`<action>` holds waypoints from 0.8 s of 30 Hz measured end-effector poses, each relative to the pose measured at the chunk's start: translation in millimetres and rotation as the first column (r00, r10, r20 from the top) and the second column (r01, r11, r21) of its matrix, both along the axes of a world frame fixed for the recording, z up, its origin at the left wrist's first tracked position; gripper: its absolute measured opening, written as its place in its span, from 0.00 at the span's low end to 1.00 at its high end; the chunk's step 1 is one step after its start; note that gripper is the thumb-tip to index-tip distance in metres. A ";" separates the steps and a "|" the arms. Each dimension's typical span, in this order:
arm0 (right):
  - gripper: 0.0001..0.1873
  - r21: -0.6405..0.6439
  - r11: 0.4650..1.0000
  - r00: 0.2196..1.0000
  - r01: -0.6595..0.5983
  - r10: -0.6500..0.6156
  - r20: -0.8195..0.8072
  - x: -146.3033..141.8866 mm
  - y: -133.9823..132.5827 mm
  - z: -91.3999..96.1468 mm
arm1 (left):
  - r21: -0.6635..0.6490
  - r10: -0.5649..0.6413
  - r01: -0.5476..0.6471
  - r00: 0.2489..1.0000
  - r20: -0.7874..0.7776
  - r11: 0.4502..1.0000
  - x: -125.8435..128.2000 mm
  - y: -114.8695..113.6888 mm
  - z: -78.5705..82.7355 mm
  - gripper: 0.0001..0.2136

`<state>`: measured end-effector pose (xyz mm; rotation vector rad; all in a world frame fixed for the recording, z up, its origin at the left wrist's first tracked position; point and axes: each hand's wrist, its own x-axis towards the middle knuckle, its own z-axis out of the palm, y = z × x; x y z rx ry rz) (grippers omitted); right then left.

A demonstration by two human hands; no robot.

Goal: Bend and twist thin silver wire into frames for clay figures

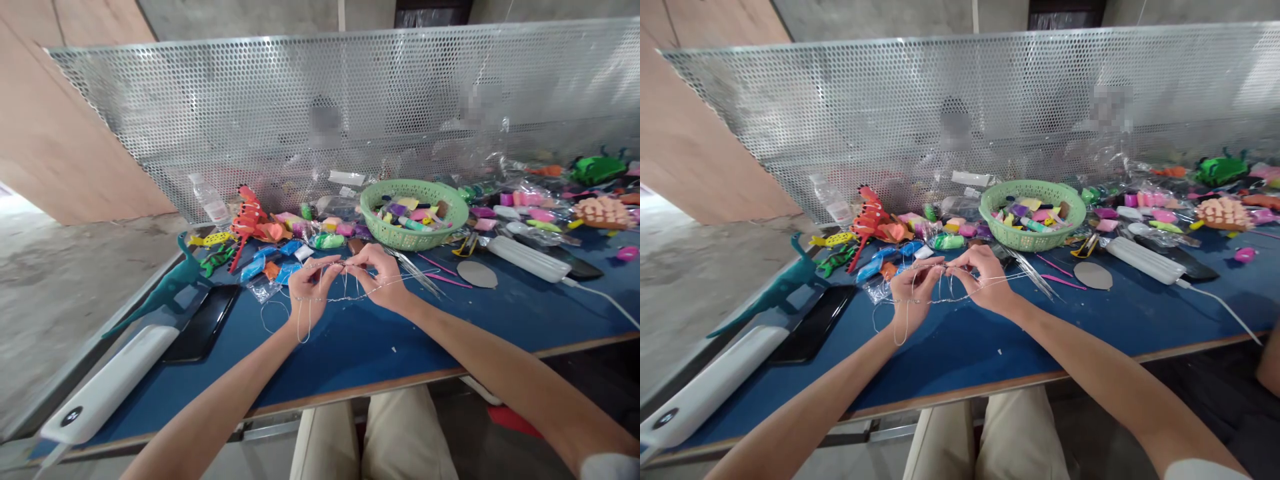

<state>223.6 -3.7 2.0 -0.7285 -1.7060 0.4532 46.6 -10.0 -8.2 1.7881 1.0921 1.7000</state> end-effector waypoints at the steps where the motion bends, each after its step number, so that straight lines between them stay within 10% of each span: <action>1: 0.08 0.028 0.999 0.999 0.027 -0.028 0.024 1.0 0.5 0.3 | -0.003 -0.004 0.004 1.000 0.004 1.000 0.0 0.4 0.3 0.09; 18: 0.04 0.199 0.976 0.975 0.085 -0.122 0.185 12.4 7.3 4.4 | -0.161 -0.104 0.122 0.988 0.116 0.979 3.2 0.2 4.8 0.12; 24: 0.10 -0.254 0.953 0.978 -0.165 0.126 -0.165 4.3 11.3 0.8 | -0.243 -0.283 0.339 0.929 0.240 0.909 -3.9 10.2 -0.1 0.11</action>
